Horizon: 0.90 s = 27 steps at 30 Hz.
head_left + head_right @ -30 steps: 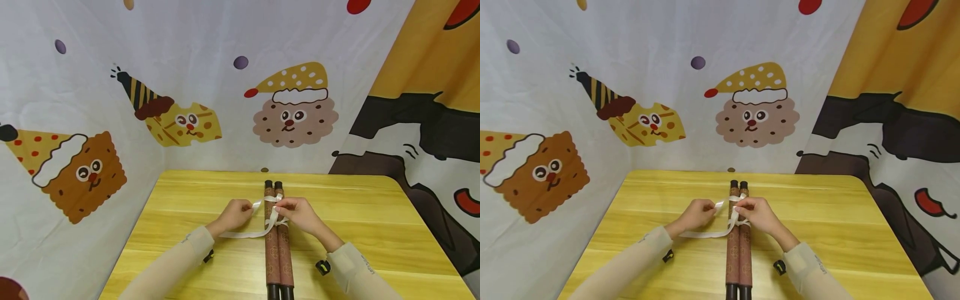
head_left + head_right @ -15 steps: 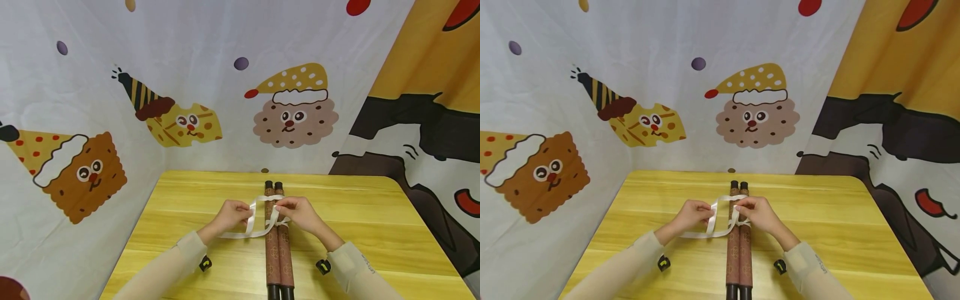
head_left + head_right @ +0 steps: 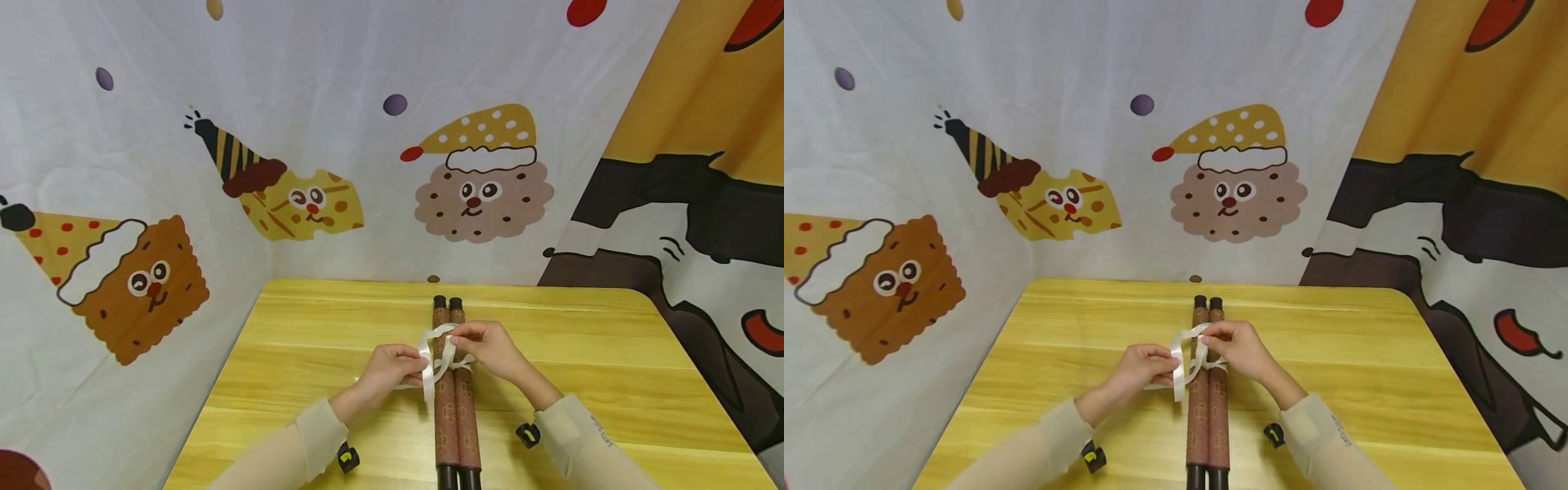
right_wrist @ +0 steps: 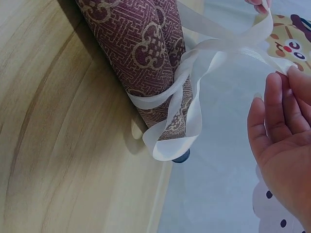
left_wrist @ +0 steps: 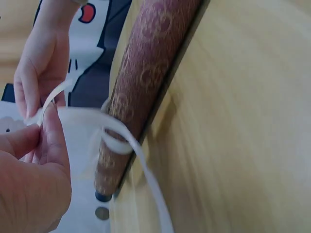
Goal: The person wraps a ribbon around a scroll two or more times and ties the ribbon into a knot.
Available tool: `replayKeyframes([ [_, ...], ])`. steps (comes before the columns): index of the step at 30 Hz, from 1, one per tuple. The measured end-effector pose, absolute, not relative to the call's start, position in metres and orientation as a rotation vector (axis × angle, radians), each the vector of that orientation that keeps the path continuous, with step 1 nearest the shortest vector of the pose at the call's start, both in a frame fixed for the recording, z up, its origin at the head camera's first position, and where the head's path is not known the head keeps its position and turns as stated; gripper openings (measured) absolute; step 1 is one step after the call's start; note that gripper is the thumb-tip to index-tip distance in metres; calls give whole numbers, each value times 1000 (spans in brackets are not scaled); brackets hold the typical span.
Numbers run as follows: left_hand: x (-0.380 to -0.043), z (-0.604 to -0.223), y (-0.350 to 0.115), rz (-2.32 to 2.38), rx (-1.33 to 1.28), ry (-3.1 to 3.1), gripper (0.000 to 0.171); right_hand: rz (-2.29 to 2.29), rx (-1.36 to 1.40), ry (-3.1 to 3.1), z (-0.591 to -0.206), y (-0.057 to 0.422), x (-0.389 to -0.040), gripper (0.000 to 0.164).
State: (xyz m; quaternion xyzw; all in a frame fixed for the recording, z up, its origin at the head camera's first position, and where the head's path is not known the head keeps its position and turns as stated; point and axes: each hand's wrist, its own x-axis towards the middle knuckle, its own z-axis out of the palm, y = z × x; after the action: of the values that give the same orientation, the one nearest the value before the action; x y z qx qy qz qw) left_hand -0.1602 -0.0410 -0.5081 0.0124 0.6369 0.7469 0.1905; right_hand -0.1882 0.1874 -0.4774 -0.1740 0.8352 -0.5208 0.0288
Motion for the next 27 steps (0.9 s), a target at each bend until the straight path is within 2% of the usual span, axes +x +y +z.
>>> replayKeyframes([
  [21, -125, -513, 15, 2201, 8, 1528, 17, -1587, -547, 2548, -474, 186, -189, 15],
  [27, -121, -515, 29, 2155, 8, 1553, 14, -1599, -550, 2497, -476, 187, -190, 22],
])
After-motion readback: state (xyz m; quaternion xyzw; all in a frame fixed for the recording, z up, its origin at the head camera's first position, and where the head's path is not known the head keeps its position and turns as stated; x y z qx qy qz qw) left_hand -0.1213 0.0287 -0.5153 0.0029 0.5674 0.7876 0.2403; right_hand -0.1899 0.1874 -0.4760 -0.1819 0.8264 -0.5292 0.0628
